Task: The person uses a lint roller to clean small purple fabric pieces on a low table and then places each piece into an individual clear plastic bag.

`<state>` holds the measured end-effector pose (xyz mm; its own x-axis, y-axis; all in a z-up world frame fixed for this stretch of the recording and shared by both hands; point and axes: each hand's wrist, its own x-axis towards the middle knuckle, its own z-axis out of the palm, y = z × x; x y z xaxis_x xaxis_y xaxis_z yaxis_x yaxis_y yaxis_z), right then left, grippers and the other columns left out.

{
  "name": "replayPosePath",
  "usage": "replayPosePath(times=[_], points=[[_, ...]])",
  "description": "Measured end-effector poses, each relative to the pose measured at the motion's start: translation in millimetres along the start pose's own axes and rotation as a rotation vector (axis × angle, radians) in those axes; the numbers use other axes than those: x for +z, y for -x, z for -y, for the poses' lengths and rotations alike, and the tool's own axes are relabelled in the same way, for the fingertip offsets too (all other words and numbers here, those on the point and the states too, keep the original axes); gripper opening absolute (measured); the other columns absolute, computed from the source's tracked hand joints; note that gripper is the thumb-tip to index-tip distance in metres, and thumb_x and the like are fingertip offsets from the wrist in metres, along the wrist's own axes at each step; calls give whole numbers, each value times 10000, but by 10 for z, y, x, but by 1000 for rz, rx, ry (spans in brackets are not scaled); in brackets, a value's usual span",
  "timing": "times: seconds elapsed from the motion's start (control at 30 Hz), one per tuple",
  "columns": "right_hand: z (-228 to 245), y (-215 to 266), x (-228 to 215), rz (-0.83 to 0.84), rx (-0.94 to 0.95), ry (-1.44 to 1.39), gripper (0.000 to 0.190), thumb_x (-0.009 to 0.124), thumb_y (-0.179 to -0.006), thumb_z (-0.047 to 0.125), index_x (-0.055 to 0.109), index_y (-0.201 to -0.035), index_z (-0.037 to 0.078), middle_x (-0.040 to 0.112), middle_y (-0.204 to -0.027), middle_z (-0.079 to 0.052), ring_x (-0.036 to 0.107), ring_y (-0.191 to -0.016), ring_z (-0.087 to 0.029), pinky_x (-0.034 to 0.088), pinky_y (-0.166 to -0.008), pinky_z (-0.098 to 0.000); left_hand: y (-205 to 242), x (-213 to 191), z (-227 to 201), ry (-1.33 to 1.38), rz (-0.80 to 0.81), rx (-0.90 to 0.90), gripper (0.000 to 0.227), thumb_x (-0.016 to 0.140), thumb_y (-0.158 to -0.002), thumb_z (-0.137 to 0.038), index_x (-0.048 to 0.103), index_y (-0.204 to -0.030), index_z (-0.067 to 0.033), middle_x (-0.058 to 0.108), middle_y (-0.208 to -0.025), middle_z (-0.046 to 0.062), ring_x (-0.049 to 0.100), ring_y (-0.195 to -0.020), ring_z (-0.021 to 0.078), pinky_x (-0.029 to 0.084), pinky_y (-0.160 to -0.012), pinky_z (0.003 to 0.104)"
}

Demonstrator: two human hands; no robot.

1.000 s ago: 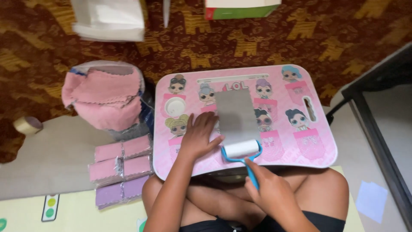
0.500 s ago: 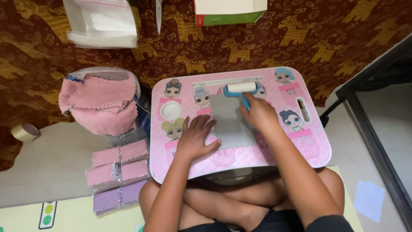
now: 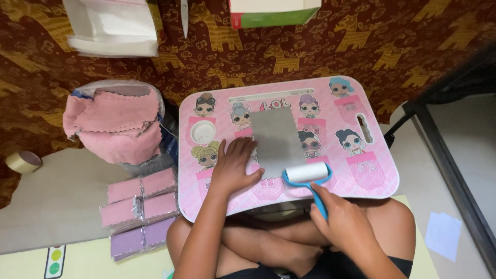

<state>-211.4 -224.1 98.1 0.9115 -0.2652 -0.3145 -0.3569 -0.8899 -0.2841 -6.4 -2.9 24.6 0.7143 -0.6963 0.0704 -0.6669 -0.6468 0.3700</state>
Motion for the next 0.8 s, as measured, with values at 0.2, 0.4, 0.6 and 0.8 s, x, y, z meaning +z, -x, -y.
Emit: replayPosePath(times=[0.2, 0.4, 0.6, 0.8], points=[[486, -668, -7, -64, -176, -37, 489, 517, -938, 379, 533, -1418, 283, 749, -1115, -99, 737, -1022, -363, 603, -861, -555, -11, 130, 109, 77, -35, -50, 839, 657, -740, -595, 549, -1377, -59, 558, -1397, 175, 456, -1415, 361, 234, -1200, 677], [912, -1587, -193, -170, -215, -6, 479, 539, -938, 318, 580, -1387, 156, 754, -1009, -200, 740, -993, -419, 584, -844, -585, 3, 145, 128, 70, -79, -16, 781, 702, -725, -595, 555, -1281, -65, 562, -1301, 142, 484, -1371, 333, 273, -1187, 662], [970, -1382, -209, -154, -198, 9, 493, 547, -919, 296, 591, -1387, 150, 762, -1015, -194, 753, -981, -401, 596, -842, -563, -37, 317, 232, 56, -94, -46, 629, 623, -796, -479, 549, -1264, -66, 560, -1273, 127, 488, -1365, 304, 260, -1201, 612], [384, -386, 634, -204, -179, 121, 608, 556, -913, 457, 452, -1485, 275, 721, -954, -113, 705, -721, -492, 531, -603, -617, -40, 311, 198, 126, -218, -23, 346, 436, -867, -238, 570, -1113, -35, 576, -1162, 148, 540, -1180, 334, 244, -1197, 574]])
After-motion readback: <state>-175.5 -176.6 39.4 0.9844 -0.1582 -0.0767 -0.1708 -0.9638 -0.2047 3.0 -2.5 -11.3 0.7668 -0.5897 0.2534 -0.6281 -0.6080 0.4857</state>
